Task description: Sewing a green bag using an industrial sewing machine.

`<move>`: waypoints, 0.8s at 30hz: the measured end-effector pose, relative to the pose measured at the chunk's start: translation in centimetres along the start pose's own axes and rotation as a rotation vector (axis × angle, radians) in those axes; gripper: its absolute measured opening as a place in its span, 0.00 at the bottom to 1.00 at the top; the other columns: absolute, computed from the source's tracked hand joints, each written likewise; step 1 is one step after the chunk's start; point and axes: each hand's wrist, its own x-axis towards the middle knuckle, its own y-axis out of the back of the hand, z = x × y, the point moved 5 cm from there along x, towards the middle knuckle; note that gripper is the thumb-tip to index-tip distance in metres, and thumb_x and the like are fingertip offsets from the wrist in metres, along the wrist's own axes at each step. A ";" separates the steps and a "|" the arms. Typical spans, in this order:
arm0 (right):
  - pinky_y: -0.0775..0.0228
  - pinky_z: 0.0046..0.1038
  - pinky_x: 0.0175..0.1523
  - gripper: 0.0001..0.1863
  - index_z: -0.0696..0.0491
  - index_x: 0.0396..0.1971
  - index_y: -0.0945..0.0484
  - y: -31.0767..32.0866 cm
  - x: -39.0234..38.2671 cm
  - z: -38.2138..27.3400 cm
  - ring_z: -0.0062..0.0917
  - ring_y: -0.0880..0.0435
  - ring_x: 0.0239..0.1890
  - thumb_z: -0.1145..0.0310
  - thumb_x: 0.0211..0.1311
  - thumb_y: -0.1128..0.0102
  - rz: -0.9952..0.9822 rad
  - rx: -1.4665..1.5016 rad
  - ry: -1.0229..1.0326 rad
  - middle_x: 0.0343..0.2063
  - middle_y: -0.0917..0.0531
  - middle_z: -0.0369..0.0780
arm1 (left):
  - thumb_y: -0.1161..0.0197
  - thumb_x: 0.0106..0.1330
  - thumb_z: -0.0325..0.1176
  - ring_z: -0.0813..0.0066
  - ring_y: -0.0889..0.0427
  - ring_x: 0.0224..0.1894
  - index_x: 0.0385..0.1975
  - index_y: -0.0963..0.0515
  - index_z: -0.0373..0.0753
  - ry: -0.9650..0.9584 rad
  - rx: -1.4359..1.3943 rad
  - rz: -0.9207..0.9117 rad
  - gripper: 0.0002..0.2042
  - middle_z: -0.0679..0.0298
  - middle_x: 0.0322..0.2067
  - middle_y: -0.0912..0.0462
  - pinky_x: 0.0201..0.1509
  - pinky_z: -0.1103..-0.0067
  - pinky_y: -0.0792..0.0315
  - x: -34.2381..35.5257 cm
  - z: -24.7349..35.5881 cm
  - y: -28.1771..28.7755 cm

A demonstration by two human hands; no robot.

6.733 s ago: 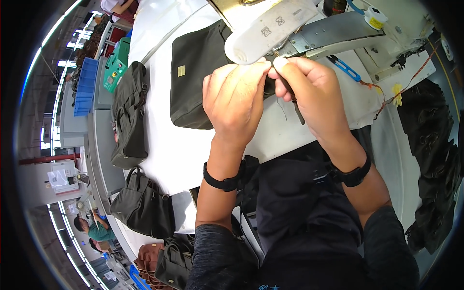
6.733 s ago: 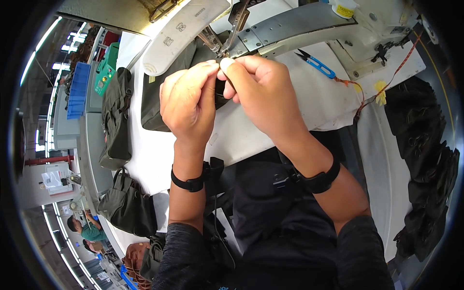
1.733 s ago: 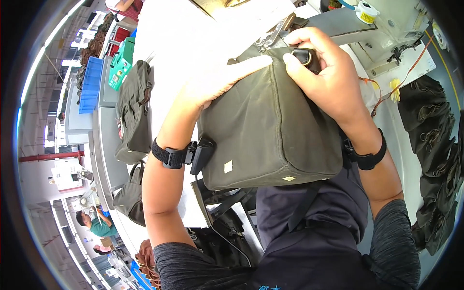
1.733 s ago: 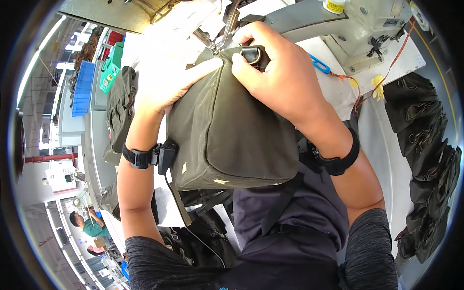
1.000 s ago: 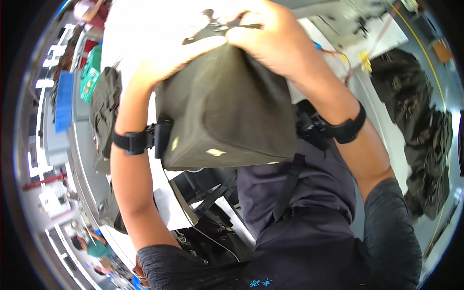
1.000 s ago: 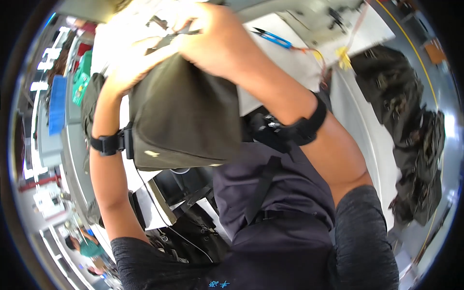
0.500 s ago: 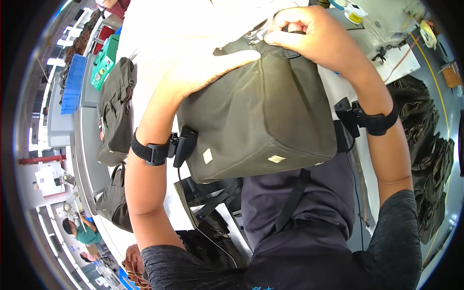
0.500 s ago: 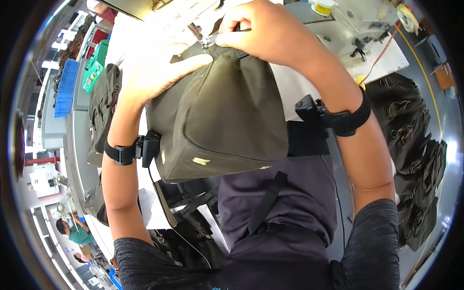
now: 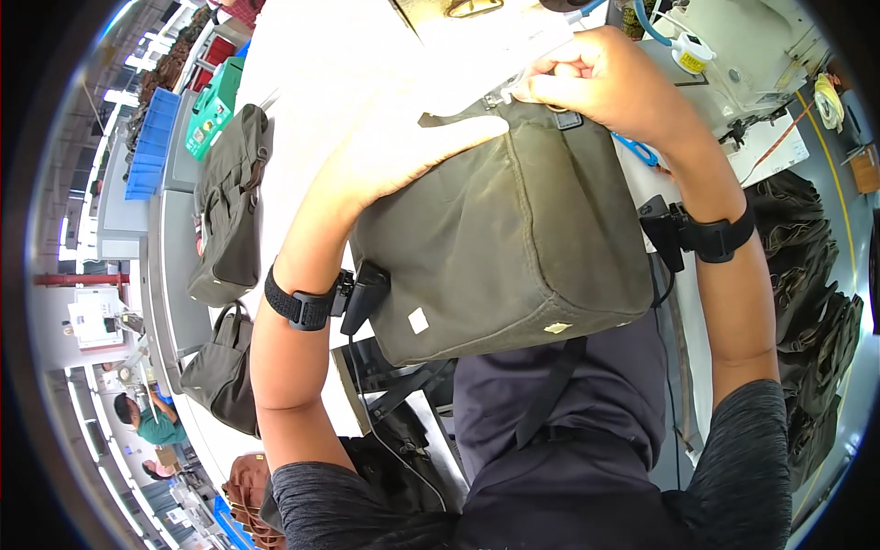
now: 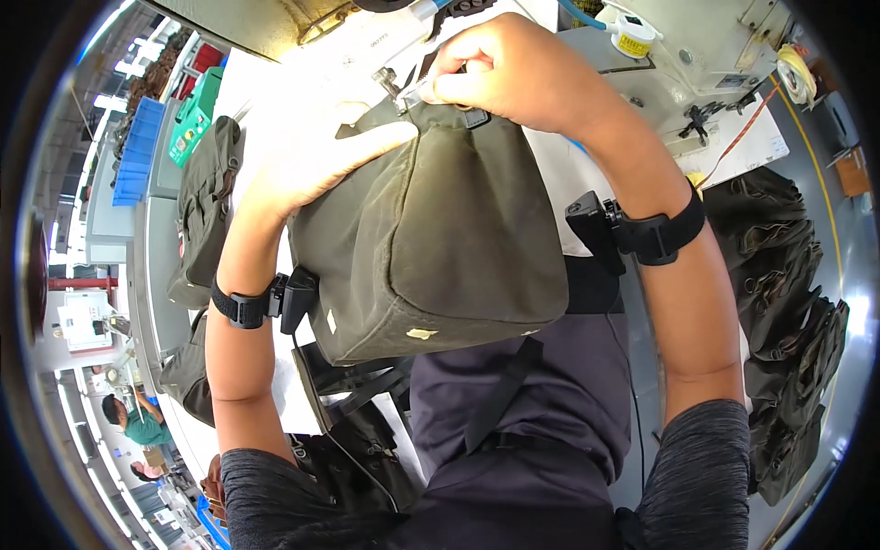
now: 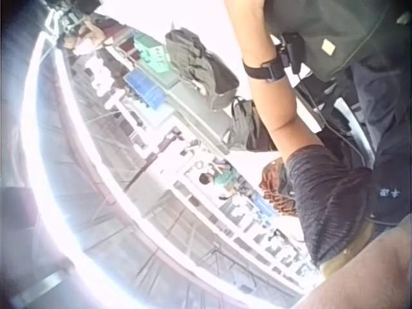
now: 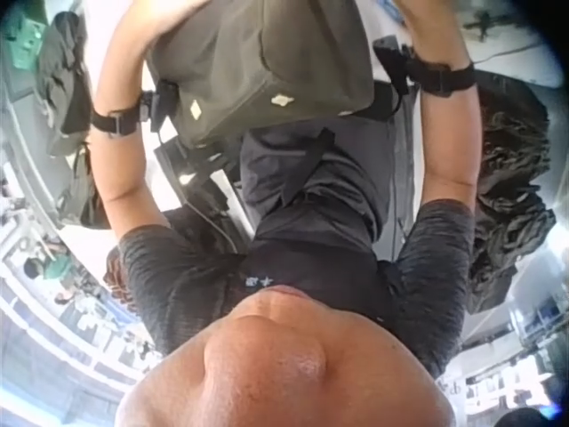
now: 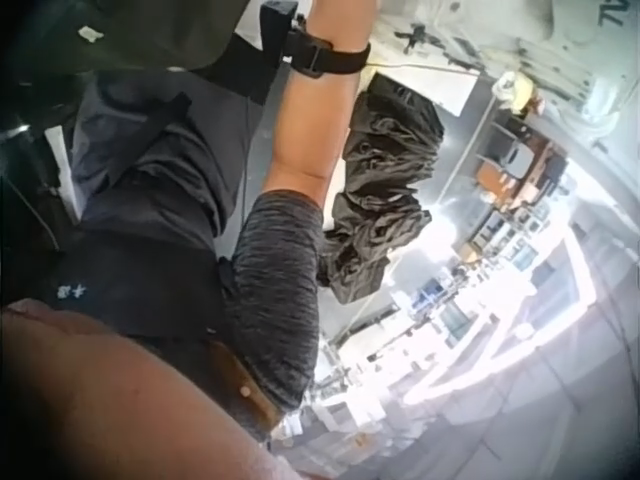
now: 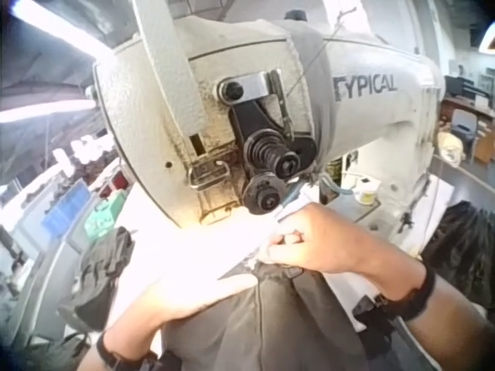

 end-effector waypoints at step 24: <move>0.24 0.30 0.42 0.14 0.56 0.42 0.10 0.4 -0.5 0.3 0.26 0.13 0.32 0.61 0.65 0.31 -0.071 0.065 -0.100 0.32 0.09 0.44 | 0.25 0.65 0.40 0.61 0.20 0.62 0.65 0.21 0.38 -0.167 0.189 0.035 0.29 0.56 0.61 0.17 0.69 0.69 0.29 0.4 0.3 -0.3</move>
